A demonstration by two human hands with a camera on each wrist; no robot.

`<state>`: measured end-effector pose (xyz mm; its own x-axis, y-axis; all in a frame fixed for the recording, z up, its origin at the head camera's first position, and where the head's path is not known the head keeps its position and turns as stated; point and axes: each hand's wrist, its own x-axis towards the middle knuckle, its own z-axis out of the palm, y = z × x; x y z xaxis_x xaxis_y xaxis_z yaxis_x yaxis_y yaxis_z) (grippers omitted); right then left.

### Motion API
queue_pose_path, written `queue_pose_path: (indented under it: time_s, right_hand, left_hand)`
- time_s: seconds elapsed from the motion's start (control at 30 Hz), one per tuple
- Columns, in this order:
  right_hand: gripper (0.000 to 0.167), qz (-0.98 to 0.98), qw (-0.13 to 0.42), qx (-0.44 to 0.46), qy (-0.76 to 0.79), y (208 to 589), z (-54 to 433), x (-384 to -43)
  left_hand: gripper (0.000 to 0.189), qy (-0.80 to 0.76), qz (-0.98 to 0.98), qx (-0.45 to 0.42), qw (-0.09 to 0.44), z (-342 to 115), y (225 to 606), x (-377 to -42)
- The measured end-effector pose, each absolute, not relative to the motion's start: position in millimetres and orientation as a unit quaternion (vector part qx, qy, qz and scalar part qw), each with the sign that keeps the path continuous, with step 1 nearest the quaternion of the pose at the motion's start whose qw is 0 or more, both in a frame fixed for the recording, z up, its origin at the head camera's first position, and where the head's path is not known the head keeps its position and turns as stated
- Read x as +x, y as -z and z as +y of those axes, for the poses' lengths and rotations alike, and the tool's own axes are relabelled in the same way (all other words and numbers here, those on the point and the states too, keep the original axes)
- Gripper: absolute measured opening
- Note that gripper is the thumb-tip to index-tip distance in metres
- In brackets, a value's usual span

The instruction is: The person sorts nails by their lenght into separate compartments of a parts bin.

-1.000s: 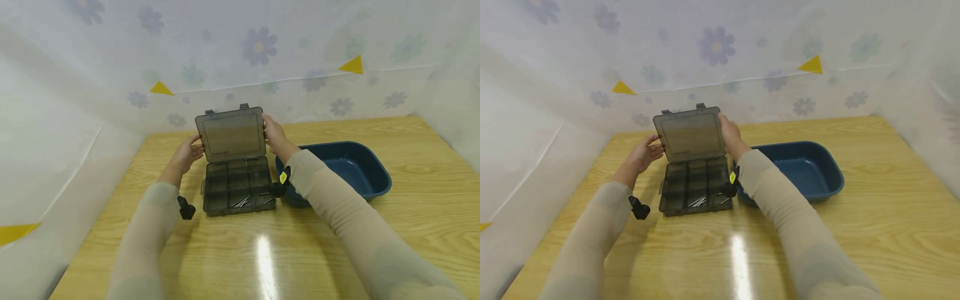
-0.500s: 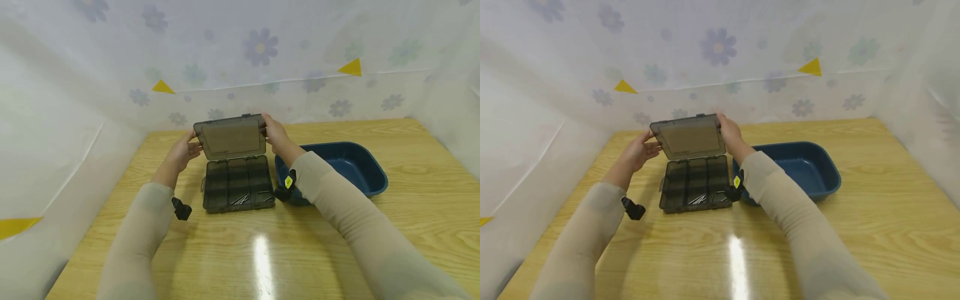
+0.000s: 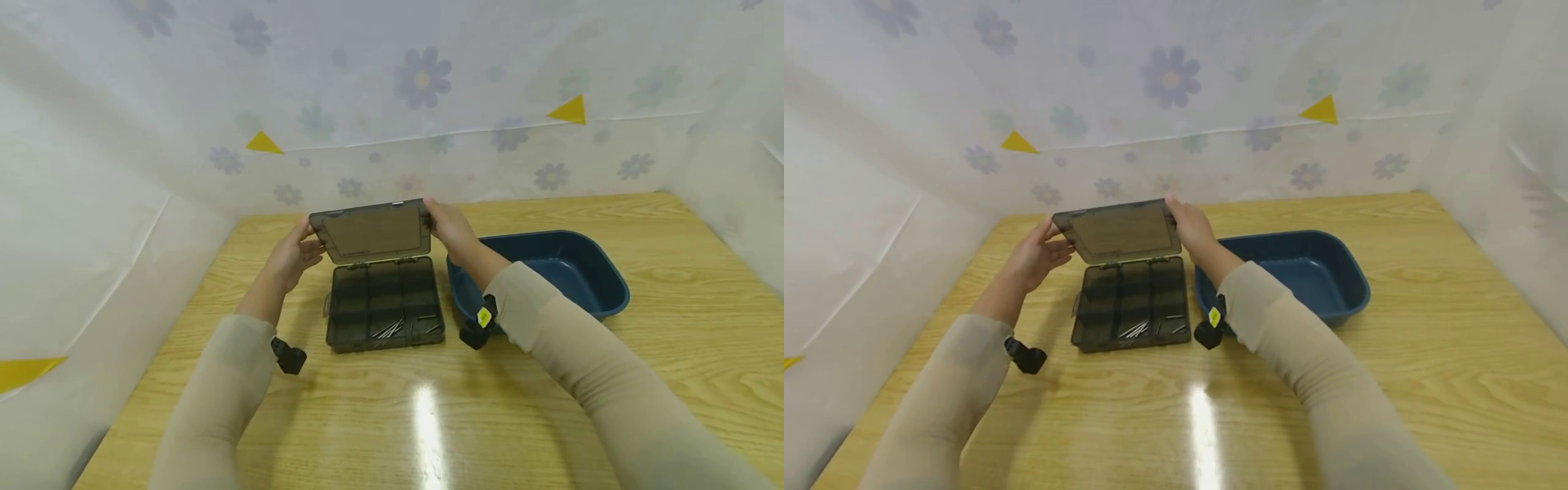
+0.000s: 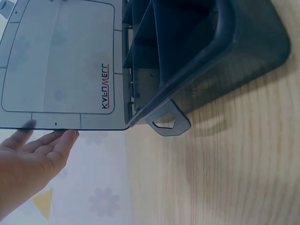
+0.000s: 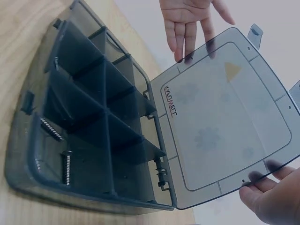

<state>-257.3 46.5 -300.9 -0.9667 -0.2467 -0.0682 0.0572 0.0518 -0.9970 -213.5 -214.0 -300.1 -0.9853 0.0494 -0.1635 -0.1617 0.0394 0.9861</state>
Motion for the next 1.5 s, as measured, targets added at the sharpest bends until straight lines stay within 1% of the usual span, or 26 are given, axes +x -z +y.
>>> queue_pose_path:
  time_s: [0.13,0.27,0.57,0.87,1.13,1.37,1.5]
  right_hand:
    - [0.052,0.725,0.102,-0.092,0.675,303.9,50.4,-252.8]
    - [0.056,0.732,0.099,-0.116,0.664,305.9,53.5,-248.1]
    - [0.058,0.812,0.075,-0.114,0.568,304.9,52.7,-227.6]
    - [0.05,0.821,0.062,-0.138,0.551,308.3,54.5,-215.3]
    - [0.046,0.823,0.07,-0.164,0.539,313.9,61.8,-208.1]
    - [0.042,0.857,0.052,-0.205,0.47,317.8,65.5,-204.1]
    - [0.039,0.861,0.053,-0.224,0.454,319.8,67.8,-200.9]
  left_hand:
    - [0.07,-0.693,0.715,-0.034,0.085,-213.6,299.4,-206.6]
    - [0.07,-0.695,0.713,-0.029,0.089,-213.7,300.7,-201.3]
    - [0.067,-0.698,0.709,0.011,0.096,-216.6,308.4,-193.6]
    - [0.054,-0.701,0.709,0.03,0.068,-219.3,316.9,-183.4]
    - [0.059,-0.61,0.788,0.064,0.057,-222.7,316.1,-169.9]
    - [0.059,-0.541,0.835,0.07,0.065,-230.9,319.8,-162.5]
    - [0.059,-0.512,0.853,0.078,0.062,-234.5,322.6,-159.2]
